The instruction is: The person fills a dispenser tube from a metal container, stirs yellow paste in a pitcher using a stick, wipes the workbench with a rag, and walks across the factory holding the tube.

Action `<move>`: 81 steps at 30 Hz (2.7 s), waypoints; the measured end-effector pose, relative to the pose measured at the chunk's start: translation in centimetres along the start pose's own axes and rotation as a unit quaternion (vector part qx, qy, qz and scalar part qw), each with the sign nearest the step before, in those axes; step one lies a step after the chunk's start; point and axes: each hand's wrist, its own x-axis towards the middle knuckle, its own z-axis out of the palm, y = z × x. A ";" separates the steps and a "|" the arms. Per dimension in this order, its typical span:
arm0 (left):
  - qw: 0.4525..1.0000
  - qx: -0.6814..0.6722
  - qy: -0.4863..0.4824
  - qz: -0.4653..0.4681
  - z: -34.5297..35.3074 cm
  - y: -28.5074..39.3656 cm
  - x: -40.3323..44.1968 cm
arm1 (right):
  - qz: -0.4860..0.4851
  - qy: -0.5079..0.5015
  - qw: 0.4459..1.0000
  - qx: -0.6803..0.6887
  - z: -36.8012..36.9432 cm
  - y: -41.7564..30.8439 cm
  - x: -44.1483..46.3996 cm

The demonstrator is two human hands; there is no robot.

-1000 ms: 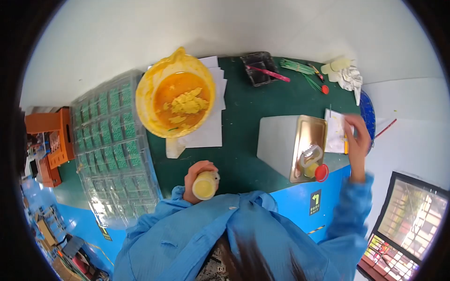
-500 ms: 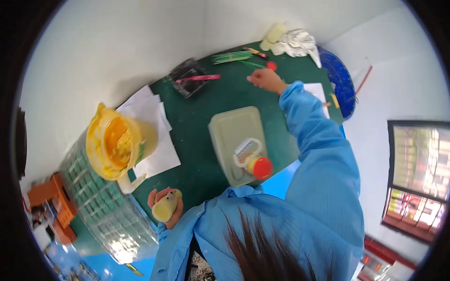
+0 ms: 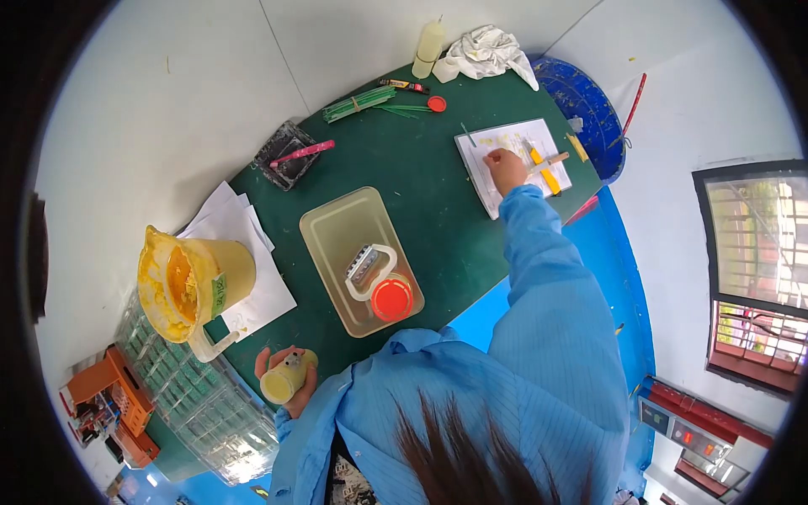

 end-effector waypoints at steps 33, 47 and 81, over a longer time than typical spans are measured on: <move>0.964 -0.172 0.204 -0.017 -7.2 -5.7 -2.0 | -0.826 -0.102 0.552 -0.060 -3.0 -58.0 -23.3; 0.957 -0.207 0.194 -0.050 -6.5 -7.9 -1.9 | -0.835 -0.113 0.512 -0.165 0.8 -59.8 -24.8; 0.957 -0.197 0.201 -0.062 -6.7 -8.4 -2.9 | -0.810 -0.082 0.564 -0.137 -0.6 -61.4 -23.5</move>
